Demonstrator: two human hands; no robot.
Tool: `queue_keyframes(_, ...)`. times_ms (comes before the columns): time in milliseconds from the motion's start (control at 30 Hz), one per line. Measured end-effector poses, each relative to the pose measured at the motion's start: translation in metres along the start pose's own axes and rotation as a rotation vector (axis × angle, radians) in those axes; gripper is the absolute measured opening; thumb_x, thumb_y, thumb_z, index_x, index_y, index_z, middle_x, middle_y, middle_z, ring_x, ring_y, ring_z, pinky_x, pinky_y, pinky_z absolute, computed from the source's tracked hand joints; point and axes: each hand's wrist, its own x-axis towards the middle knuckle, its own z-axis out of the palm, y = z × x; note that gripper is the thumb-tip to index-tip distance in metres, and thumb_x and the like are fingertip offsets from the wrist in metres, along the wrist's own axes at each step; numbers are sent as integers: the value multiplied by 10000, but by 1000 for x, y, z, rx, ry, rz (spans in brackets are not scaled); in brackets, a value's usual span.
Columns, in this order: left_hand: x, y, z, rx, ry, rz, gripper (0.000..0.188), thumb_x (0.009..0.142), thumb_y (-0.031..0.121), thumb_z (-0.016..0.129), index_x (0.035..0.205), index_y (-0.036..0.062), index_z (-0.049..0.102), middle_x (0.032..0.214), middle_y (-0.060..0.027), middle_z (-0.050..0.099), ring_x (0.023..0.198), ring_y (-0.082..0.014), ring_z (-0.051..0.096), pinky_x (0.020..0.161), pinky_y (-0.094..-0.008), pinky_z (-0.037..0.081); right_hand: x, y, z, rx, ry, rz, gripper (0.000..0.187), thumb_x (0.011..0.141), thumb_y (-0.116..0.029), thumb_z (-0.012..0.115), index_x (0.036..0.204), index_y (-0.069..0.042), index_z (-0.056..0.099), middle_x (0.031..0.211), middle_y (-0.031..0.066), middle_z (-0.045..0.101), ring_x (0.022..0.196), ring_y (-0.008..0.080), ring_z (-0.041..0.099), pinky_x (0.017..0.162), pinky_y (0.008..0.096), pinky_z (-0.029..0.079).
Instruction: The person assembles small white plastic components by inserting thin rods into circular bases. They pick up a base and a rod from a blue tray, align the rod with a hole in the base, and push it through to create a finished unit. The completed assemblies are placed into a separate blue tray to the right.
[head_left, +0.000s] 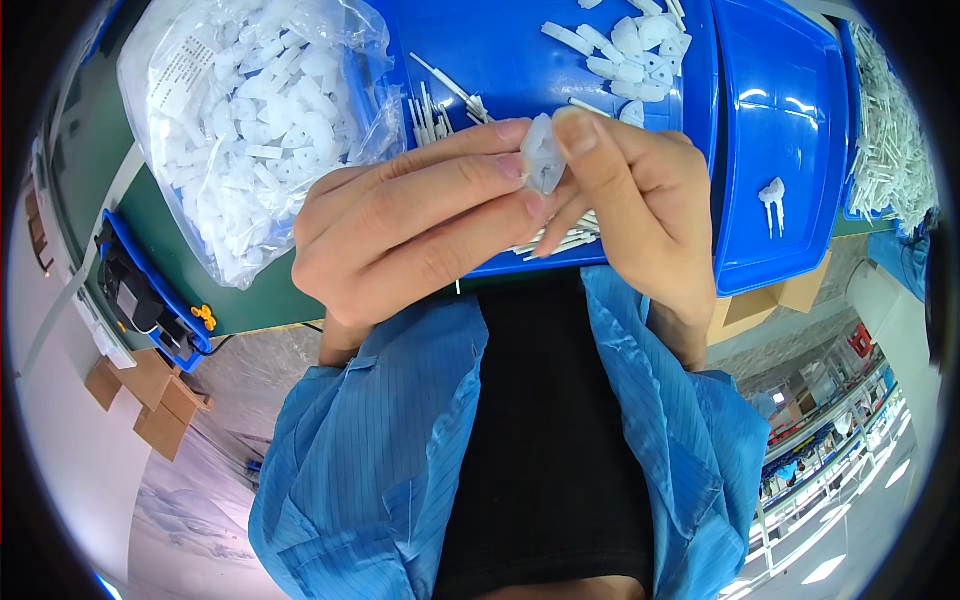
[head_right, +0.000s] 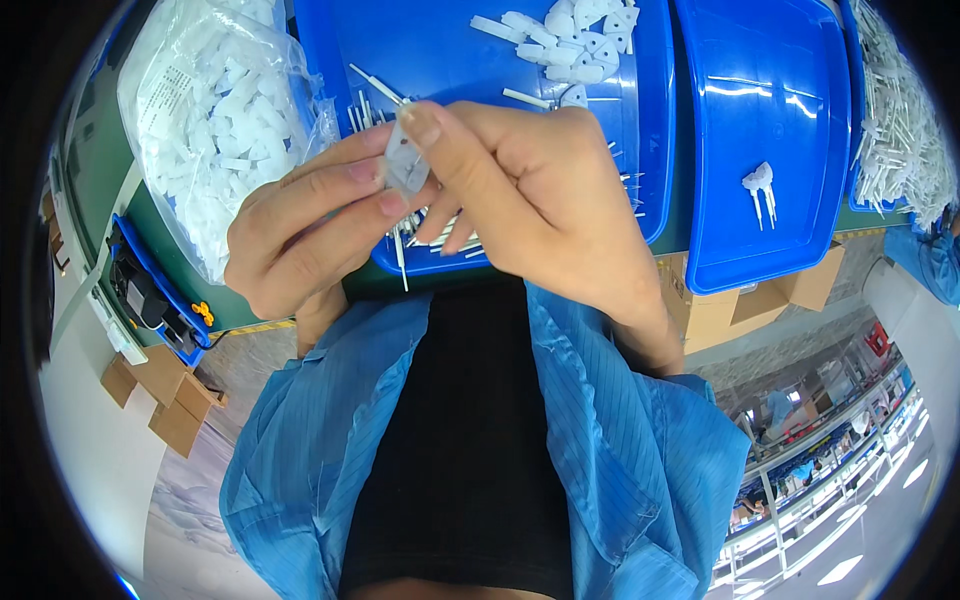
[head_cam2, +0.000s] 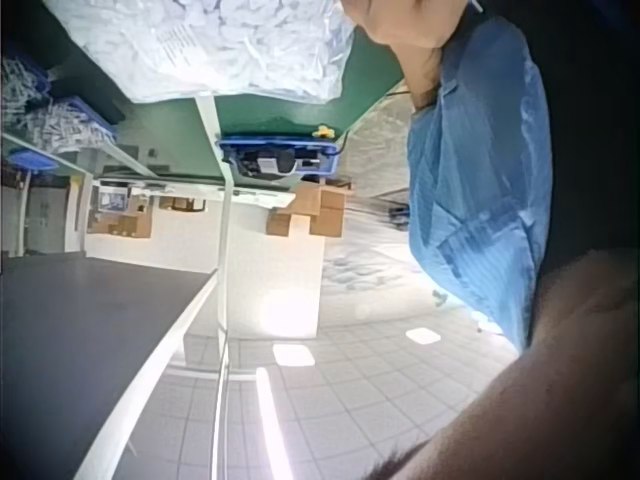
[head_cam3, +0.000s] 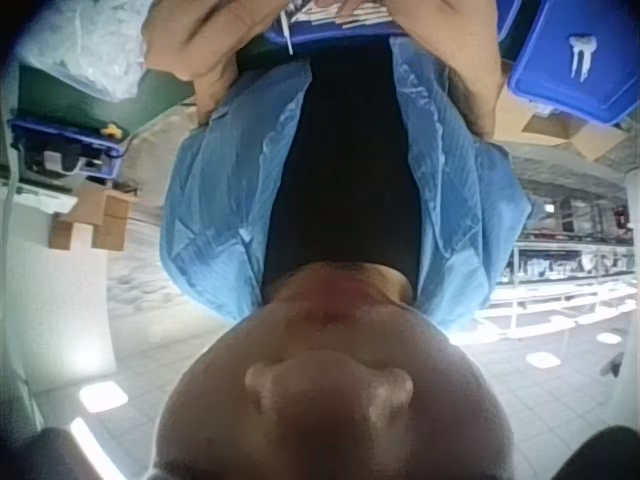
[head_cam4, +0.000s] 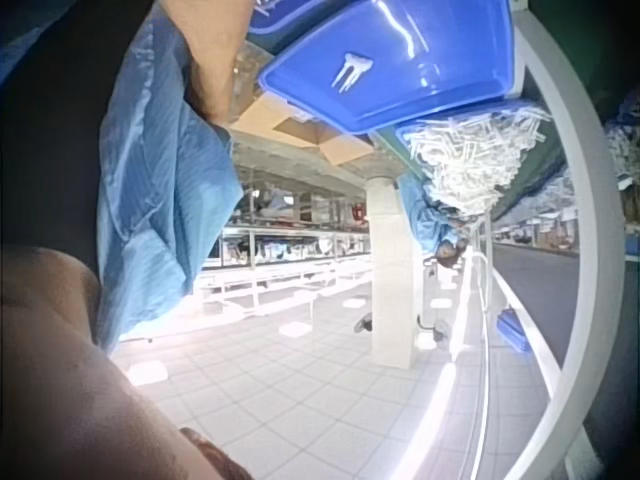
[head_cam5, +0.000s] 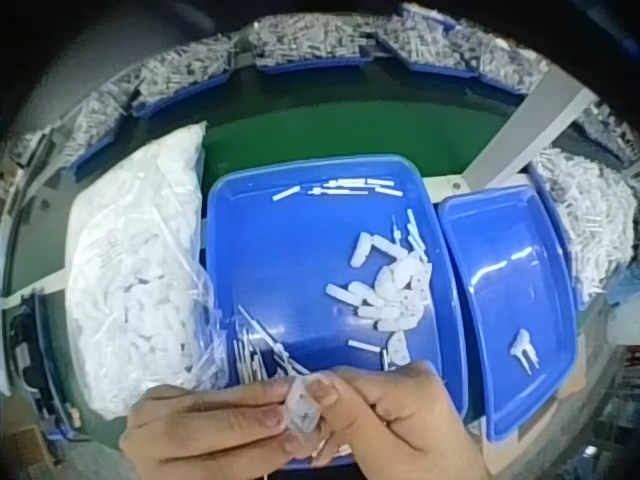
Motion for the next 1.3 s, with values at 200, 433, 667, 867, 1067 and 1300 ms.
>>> queue_keyframes(200,0,3,-1,12,-52,-20,153,730,-42,749,851,-101,677,950,-255,639,862,-424,709,741,-417,636,-1,2,-2,-310,68,-79,229,1010,-162,561,994,16,704,700,73,684,612,114,688,494,237,503)
queue_keyframes(433,-9,-11,12,-27,110,-11,284,752,-36,790,988,-78,637,988,-218,621,856,-351,710,720,-414,644,-24,-15,-14,-394,407,22,231,995,-184,591,1005,16,707,647,14,601,476,25,456,446,182,298)
queue_keyframes(667,-7,-8,20,-387,414,-437,283,725,-74,796,985,-75,683,1023,-185,661,825,-202,702,696,-284,604,-30,30,-23,-1130,551,-14,267,822,-173,780,969,30,687,679,118,639,545,241,630,498,338,501)
queue_keyframes(867,-6,-7,21,-656,505,-602,252,839,-110,683,1083,-95,619,1075,-194,646,940,-245,703,857,-349,607,-25,33,-14,-1213,479,-29,427,783,-90,750,1142,-17,531,984,126,603,896,317,630,711,405,533)
queue_keyframes(1067,-8,-10,21,-496,359,-629,225,905,100,687,1071,-45,639,1065,-200,645,840,-331,718,680,-357,617,-39,37,-27,-1019,445,200,297,800,-27,707,1074,-21,591,884,119,643,831,321,640,696,404,515)
queue_keyframes(1300,-7,-6,20,-685,331,-769,237,947,138,639,1100,-42,621,1062,-197,642,791,-270,713,648,-323,613,-34,12,-28,-592,308,-50,164,885,7,636,1035,-13,572,844,113,645,673,212,641,598,322,492)
